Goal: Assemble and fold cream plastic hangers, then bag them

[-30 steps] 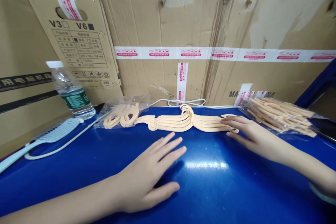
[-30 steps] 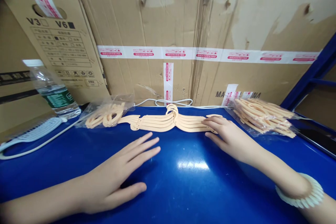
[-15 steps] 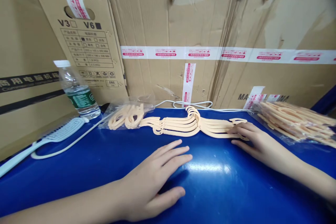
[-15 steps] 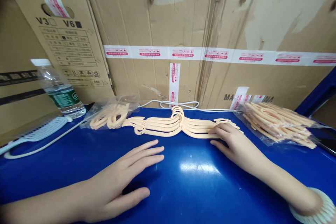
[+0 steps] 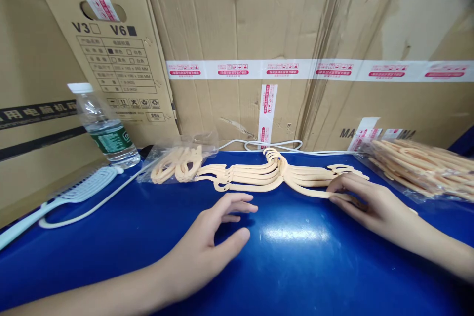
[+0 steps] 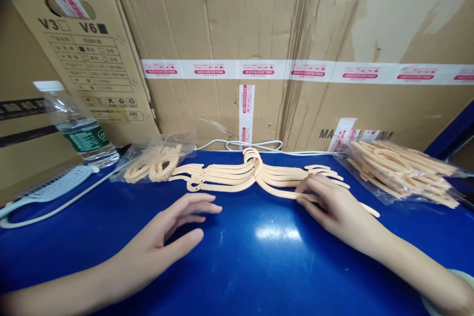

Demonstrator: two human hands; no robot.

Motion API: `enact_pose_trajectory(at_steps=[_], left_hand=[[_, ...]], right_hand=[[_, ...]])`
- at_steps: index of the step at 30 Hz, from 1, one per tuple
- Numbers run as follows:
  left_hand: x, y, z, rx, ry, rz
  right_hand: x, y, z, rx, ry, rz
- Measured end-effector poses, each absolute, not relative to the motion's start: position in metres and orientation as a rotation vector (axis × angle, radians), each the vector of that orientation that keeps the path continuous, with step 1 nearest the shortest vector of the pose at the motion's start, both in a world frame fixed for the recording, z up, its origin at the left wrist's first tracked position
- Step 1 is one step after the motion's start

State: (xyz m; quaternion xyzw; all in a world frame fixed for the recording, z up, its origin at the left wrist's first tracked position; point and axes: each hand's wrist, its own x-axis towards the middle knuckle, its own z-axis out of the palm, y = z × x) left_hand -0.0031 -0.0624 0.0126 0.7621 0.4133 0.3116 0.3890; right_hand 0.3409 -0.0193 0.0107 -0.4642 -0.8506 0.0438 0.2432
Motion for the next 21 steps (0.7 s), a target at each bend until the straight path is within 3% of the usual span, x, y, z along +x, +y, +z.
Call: enact_pose_trajectory(at_steps=[13,21], left_hand=[[-0.001,-0.049,0.011,1.381,1.061,0.946],[0.005,-0.05,0.017,0.902,1.09,1.229]], right_hand=[[0.342,-0.034,0.031,-1.356,-2.023,-0.04],[0.339,-0.036,0.028,-1.319,-2.043,-0.029]])
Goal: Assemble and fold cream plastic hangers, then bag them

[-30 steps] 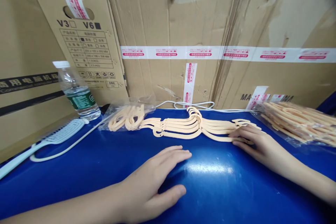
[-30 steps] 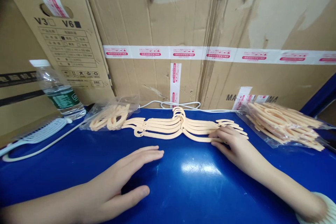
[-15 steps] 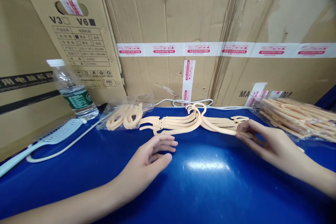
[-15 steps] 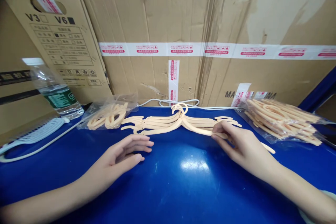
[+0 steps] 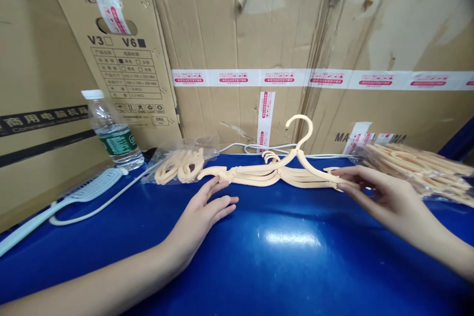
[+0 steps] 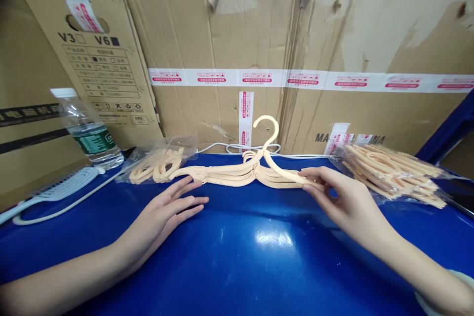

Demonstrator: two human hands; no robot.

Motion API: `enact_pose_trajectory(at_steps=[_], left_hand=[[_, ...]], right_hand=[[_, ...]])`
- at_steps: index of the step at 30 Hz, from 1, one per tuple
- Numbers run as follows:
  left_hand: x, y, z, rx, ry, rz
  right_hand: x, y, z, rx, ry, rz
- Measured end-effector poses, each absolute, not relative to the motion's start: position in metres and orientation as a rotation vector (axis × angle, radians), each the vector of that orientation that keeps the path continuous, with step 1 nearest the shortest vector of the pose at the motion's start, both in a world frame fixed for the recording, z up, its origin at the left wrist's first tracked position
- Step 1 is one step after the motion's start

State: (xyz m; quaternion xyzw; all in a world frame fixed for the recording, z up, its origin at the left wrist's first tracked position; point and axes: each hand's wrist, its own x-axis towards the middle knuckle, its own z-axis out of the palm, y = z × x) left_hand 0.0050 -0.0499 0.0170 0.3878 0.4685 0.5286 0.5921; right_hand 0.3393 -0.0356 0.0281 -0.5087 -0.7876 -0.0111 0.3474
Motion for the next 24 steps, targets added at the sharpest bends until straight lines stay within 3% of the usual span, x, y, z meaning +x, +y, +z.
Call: enact_pose_trajectory(at_steps=[5,16,24], left_hand=[[0.004,-0.049,0.009,1.055,1.038,1.26],[0.006,-0.056,0.009,1.781,1.178,0.974],[0.007,-0.061,0.027,1.682,1.283,1.053]], right_hand=[[0.329,-0.037,0.02,-1.188,-2.175,0.005],[0.317,-0.048,0.014,-1.052,-2.312,0.052],[0.319,-0.051,0.025,-0.98,-2.4,-0.186]])
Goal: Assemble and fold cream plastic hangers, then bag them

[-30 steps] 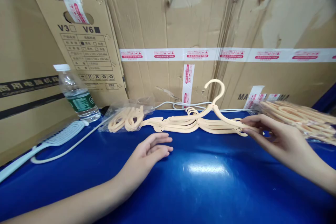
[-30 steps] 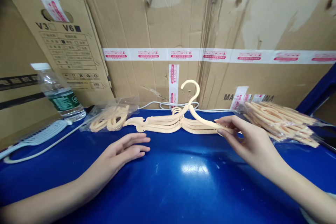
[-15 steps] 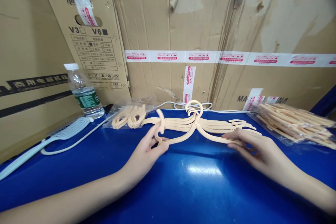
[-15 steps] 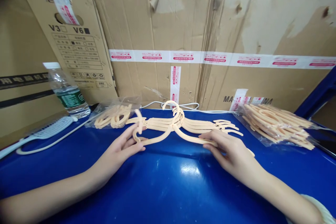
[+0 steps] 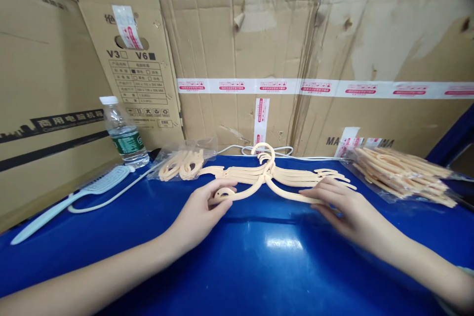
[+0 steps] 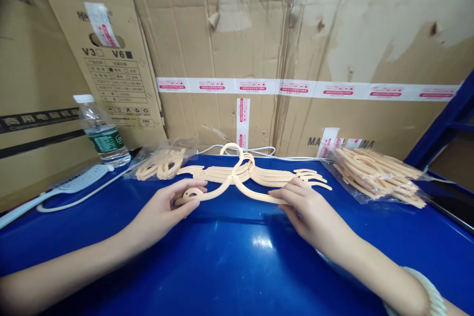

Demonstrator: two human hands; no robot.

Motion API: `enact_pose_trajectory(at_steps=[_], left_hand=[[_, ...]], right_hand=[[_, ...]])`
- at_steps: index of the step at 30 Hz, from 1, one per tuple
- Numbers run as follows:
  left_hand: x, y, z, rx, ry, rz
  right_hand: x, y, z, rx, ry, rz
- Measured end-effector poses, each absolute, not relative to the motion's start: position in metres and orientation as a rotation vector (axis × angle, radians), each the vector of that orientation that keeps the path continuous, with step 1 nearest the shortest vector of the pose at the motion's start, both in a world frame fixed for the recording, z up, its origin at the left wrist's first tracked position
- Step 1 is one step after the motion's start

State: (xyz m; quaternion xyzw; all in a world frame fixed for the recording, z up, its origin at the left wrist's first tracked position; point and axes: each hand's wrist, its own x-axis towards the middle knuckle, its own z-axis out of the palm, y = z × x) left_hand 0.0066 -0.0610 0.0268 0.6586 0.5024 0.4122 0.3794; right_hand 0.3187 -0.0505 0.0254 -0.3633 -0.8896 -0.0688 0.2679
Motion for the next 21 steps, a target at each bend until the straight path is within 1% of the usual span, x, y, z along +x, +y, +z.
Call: enact_pose_trajectory(at_steps=[6,9,11,14,17,21], left_hand=[[0.023,-0.072,0.031,0.899,1.209,1.244],[0.032,-0.066,0.023,0.771,1.153,1.324],[0.034,-0.06,0.017,0.806,1.119,1.359],[0.031,-0.052,0.01,0.923,1.067,1.384],[0.026,-0.05,0.006,0.964,1.043,1.398],[0.023,-0.052,0.005,0.947,1.011,1.392]], right_hand=[[0.329,-0.051,0.023,-1.209,-2.303,-0.663],[0.327,-0.055,0.019,-1.357,-2.223,-0.876],[0.322,-0.057,0.018,-1.406,-2.266,-0.908],[0.313,-0.06,0.017,-1.389,-2.336,-0.761],[0.307,-0.06,0.015,-1.272,-2.294,-0.477],[0.304,-0.058,0.013,-1.144,-2.106,-0.086]])
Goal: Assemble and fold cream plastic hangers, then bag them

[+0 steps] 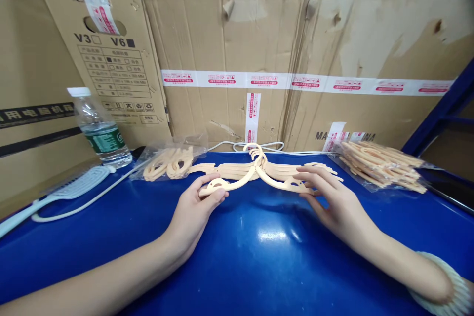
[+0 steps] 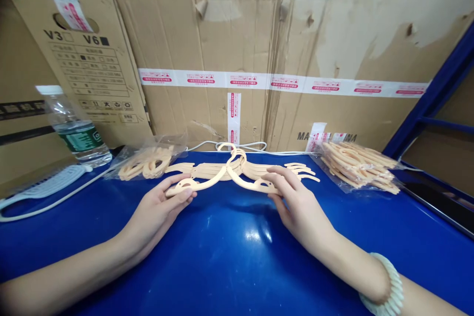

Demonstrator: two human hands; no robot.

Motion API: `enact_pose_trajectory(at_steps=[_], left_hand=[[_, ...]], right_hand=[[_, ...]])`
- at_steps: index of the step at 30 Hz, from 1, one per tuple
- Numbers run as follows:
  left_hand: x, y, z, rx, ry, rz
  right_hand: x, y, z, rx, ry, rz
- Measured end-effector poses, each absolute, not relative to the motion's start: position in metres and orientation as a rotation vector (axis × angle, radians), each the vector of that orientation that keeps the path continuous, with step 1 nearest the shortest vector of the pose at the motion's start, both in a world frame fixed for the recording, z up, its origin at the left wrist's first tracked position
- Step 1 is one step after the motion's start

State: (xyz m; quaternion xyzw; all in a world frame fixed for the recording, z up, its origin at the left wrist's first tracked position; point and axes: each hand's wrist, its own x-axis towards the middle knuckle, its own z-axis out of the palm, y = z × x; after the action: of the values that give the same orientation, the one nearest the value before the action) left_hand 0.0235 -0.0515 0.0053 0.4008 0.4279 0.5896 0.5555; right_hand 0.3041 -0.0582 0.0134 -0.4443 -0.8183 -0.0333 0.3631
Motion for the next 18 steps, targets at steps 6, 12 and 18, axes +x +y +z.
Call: enact_pose_trajectory(at_steps=[6,12,18], left_hand=[[0.026,-0.055,0.012,0.87,1.024,1.4],[0.025,-0.06,0.018,0.832,0.984,1.406],[0.033,-0.072,0.016,1.09,0.964,1.206]], right_hand=[[0.307,-0.05,0.018,-1.179,-1.766,0.665],[0.309,-0.048,0.022,-1.074,-1.273,1.085],[0.291,-0.062,0.022,-0.987,-1.181,1.239]])
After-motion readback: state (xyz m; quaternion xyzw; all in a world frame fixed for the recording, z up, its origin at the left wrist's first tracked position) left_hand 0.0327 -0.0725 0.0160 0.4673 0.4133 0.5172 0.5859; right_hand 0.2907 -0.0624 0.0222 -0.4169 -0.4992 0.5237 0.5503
